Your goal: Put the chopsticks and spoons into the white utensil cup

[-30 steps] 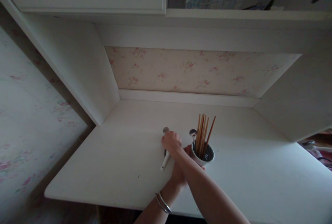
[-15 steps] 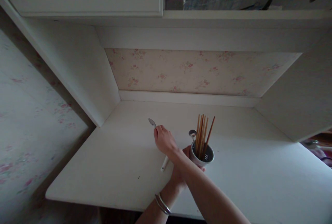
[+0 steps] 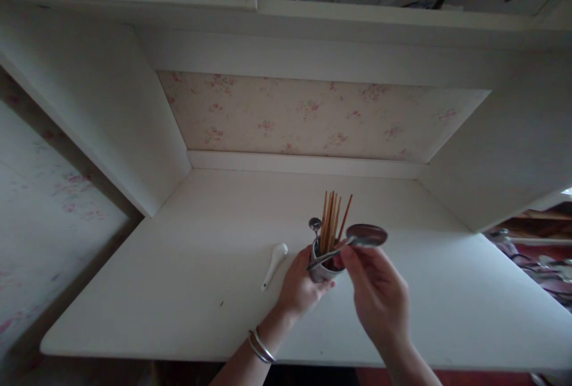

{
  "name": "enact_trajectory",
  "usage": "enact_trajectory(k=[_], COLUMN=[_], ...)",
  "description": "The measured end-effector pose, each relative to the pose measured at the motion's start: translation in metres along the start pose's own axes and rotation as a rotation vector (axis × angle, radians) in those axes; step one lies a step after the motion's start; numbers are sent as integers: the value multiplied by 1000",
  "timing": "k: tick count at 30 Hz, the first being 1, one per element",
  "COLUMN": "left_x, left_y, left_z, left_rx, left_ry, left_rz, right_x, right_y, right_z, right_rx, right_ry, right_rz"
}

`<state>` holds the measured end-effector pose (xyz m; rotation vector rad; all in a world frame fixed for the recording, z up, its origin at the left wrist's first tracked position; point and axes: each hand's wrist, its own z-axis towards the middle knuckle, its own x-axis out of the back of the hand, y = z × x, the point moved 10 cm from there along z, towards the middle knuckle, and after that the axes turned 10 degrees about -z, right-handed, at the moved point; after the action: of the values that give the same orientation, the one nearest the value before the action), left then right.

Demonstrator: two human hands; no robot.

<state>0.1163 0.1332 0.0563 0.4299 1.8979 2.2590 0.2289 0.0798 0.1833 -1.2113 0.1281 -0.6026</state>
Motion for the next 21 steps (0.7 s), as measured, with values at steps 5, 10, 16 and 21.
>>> enact_trajectory(k=[5,10,16,21], left_x=[1,-1,-2,-1], left_y=[3,-3,-11,-7], left_z=[-1,-2,-2,-2], left_rx=[-88,-76,-9,-19], left_ry=[14,20,5,6], left_rz=[-36,-56,-80,-58], right_x=[47,34,18,16], right_y=[53,93,112,118], right_z=[20,21,11,8], right_rx=[-162,-263,-257,-268], right_ry=[190,71,24,2], right_rz=[3,-158,-245,-247])
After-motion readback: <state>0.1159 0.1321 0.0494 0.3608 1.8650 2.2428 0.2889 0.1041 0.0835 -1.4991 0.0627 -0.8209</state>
